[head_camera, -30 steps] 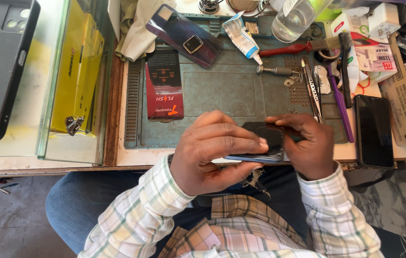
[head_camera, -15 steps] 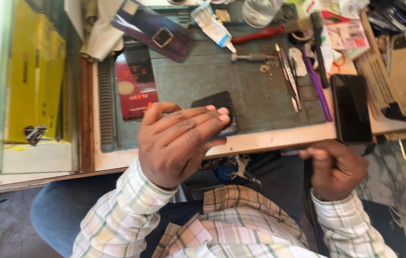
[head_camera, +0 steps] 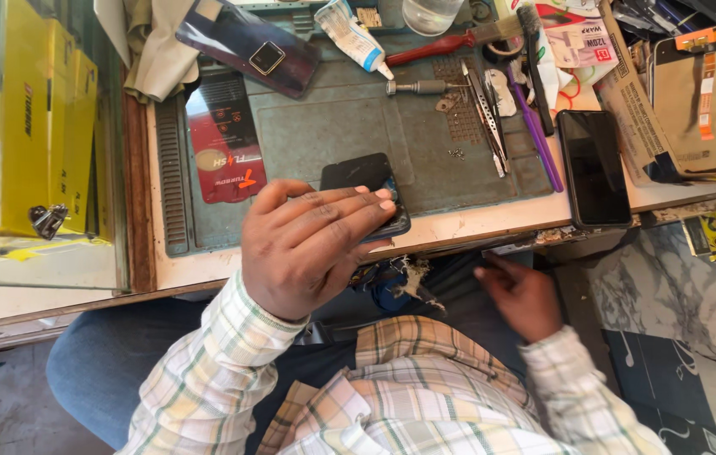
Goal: The person unscrews internal components of a disassembled mobile phone, removes the motherboard, and uses a cloth to wipe various parts of the device.
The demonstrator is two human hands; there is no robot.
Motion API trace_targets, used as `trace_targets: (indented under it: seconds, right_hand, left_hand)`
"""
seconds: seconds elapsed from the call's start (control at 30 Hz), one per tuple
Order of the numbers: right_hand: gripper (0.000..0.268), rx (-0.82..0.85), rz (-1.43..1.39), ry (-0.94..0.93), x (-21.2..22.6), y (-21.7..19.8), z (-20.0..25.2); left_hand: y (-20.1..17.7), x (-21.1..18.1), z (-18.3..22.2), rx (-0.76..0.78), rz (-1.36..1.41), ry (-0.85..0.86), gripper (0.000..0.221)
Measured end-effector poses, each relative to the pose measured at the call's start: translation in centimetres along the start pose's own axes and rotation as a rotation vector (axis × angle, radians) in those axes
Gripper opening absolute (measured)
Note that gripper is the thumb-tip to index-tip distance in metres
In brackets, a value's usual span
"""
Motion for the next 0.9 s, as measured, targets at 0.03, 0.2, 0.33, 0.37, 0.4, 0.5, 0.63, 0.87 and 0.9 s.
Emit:
trace_targets:
  seconds: [0.03, 0.2, 0.33, 0.37, 0.4, 0.5, 0.63, 0.87, 0.9]
  right_hand:
    - [0.038, 0.023, -0.006, 0.047, 0.6, 0.9, 0.0]
    - [0.025, -0.177, -0.235, 0.118, 1.7, 2.6, -0.4]
    - [0.018, -0.154, -0.419, 0.015, 0.7, 4.2, -0.1]
    - [0.016, -0.083, -0.504, -0.016, 0.7, 4.9, 0.0]
    - [0.014, -0.006, -0.59, -0.047, 0.8, 5.7, 0.2]
    - [0.013, 0.328, -0.689, -0.122, 2.2, 7.9, 1.5]
    - [0.016, 0.609, -0.667, -0.308, 6.0, 7.3, 3.9]
    - [0.026, 0.799, -1.122, -0.422, 13.7, 0.4, 4.0]
    - [0.027, 0.828, -1.165, -0.441, 14.5, -0.4, 4.1]
  left_hand:
    - [0.1, -0.1, 0.0, 0.013, 0.016, 0.009, 0.031]
    - [1.2, 0.2, 1.1, 0.105, 0.056, 0.032, 0.029]
    - [2.5, 0.5, 1.8, 0.141, -0.027, 0.041, 0.029]
    - [2.7, 0.7, 1.9, 0.145, -0.053, 0.03, 0.028]
    - [2.9, 1.0, 2.0, 0.149, -0.083, 0.014, 0.028]
    - [3.3, 1.9, 2.3, 0.16, -0.091, -0.045, 0.03]
    - [4.0, 2.5, 2.6, 0.211, -0.089, -0.122, 0.03]
    - [4.1, 2.6, 2.1, 0.262, -0.021, -0.187, 0.038]
    - [3.9, 2.4, 1.9, 0.255, -0.032, -0.18, 0.038]
Point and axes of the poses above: each hand's wrist, its own z-axis away from the middle knuckle, its own y-axis out of the palm, x = y × z, the point moved 5 cm from there along -z, towards the middle knuckle, and after that the axes turned 10 degrees about z, right-handed, at the moved point
